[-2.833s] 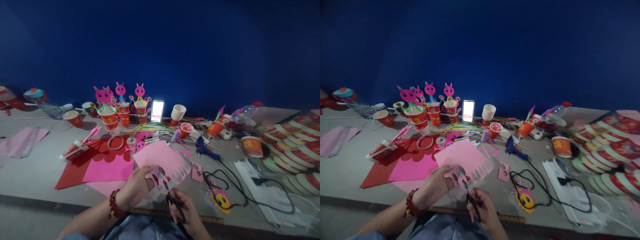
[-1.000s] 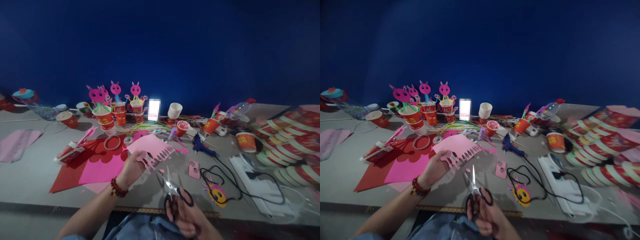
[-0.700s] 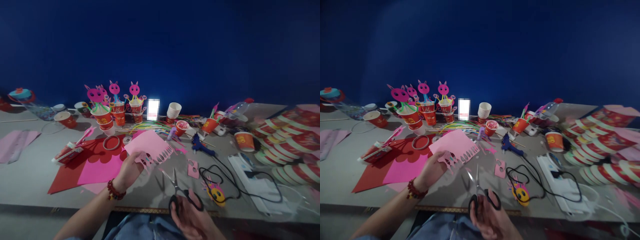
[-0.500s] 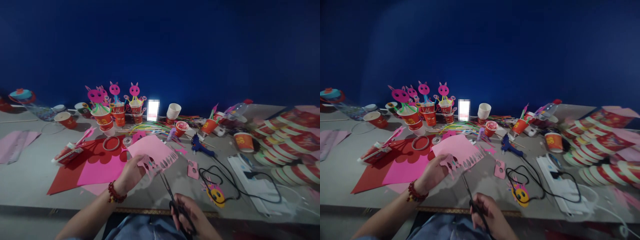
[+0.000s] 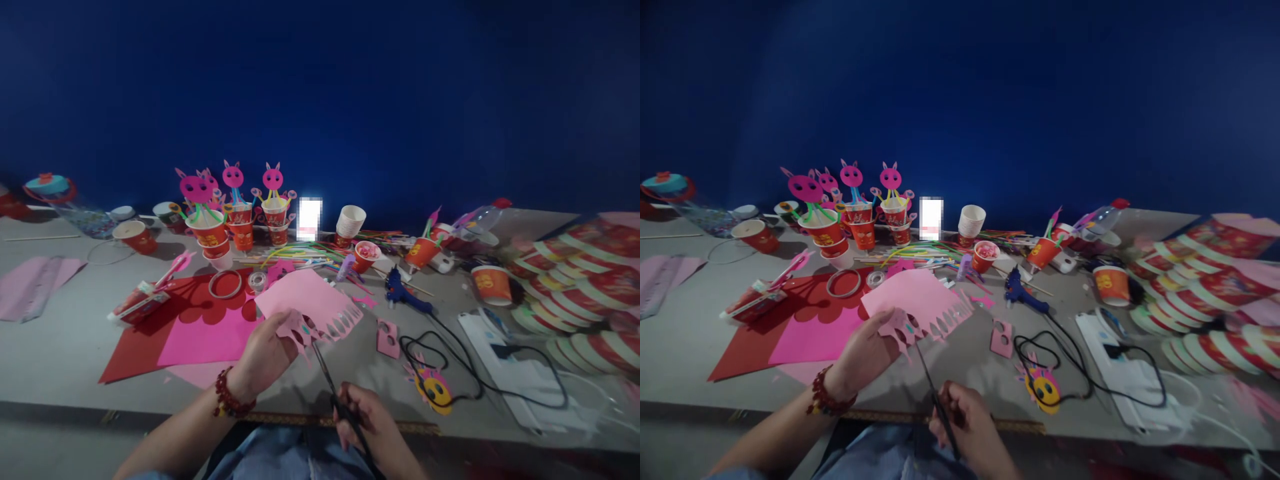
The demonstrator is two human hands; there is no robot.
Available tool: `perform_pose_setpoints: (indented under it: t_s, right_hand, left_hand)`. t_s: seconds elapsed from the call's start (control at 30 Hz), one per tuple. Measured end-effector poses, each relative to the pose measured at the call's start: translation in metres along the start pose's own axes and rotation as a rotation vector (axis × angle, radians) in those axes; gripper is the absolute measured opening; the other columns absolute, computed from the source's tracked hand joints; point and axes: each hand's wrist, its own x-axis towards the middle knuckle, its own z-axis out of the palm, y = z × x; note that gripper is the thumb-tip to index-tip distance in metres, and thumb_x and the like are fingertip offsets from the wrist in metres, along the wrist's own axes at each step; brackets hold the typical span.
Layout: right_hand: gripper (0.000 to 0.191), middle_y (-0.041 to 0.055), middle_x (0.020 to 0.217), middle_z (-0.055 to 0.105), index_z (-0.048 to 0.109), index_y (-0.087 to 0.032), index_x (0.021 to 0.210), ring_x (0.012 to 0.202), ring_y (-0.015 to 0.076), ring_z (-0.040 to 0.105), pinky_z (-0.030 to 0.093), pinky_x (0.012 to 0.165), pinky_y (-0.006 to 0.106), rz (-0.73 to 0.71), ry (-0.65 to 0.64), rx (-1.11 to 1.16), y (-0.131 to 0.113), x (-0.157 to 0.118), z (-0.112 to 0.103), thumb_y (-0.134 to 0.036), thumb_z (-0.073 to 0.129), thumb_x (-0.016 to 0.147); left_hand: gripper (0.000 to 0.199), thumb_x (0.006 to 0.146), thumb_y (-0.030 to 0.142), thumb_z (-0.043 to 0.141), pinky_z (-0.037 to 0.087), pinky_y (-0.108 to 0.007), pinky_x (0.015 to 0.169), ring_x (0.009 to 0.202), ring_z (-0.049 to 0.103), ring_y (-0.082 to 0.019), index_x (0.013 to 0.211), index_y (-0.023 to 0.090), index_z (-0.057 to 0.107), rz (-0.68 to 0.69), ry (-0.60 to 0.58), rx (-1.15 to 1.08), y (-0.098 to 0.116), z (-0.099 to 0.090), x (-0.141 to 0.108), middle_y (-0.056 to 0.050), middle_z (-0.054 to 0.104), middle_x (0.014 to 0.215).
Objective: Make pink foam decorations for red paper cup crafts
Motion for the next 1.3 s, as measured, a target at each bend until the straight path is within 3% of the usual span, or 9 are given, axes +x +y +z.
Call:
perform_pose_setpoints:
  t_s: [0.17,0.33,0.5,0.63,0.9,1.3]
  right_hand:
    - [0.054,-0.0055,0.057,0.051,0.051,-0.019,0.072,0.043,0.0067,0.046,0.034,0.044,0.019,-0.025,-0.018,0.007,-0.003,0.006,0.0,-0.069,0.07,0.066]
    - [0.053,-0.0046,0.062,0.052,0.05,-0.019,0.075,0.047,0.0075,0.049,0.04,0.049,0.02,-0.055,-0.035,0.063,-0.012,0.01,0.003,-0.068,0.071,0.07]
    - [0.057,-0.0053,0.061,0.053,0.048,-0.019,0.074,0.041,0.0056,0.045,0.035,0.043,0.019,-0.052,-0.027,0.159,-0.007,0.017,0.006,-0.069,0.076,0.063]
    - [0.059,-0.0056,0.059,0.051,0.049,-0.019,0.071,0.039,0.0054,0.043,0.033,0.041,0.02,-0.047,0.0,0.202,-0.003,0.021,0.008,-0.07,0.078,0.059]
    - [0.06,-0.0068,0.053,0.049,0.046,-0.021,0.068,0.038,0.0053,0.038,0.034,0.04,0.02,-0.038,0.007,0.23,-0.018,0.02,0.014,-0.07,0.079,0.057]
    - [0.061,-0.0066,0.059,0.05,0.045,-0.021,0.069,0.039,0.0043,0.04,0.037,0.039,0.019,-0.03,0.035,0.22,-0.001,0.024,0.014,-0.07,0.079,0.057]
  left_hand:
    - [0.019,0.085,0.028,0.063,0.053,-0.034,0.072,0.078,0.068,-0.024,0.092,0.011,0.069,-0.018,-0.056,-0.047,-0.003,0.006,-0.002,-0.009,0.07,0.084]
    - [0.019,0.084,0.028,0.064,0.053,-0.035,0.078,0.079,0.069,-0.023,0.092,0.012,0.068,-0.029,-0.014,-0.059,-0.007,0.008,-0.005,-0.01,0.072,0.088]
    - [0.021,0.083,0.031,0.065,0.052,-0.033,0.074,0.07,0.068,-0.021,0.085,0.01,0.068,-0.02,-0.049,-0.002,-0.011,0.011,-0.006,-0.01,0.071,0.084]
    - [0.024,0.084,0.035,0.065,0.053,-0.035,0.075,0.079,0.07,-0.025,0.089,0.011,0.066,-0.05,-0.051,0.004,-0.013,0.012,-0.006,-0.01,0.071,0.085]
    - [0.021,0.083,0.033,0.066,0.053,-0.035,0.077,0.079,0.068,-0.024,0.086,0.012,0.069,0.009,-0.044,-0.028,-0.015,0.013,-0.007,-0.01,0.071,0.083]
    - [0.023,0.079,0.036,0.07,0.053,-0.032,0.063,0.08,0.067,-0.026,0.08,0.014,0.067,0.005,-0.031,-0.013,-0.014,0.015,-0.009,-0.009,0.07,0.081]
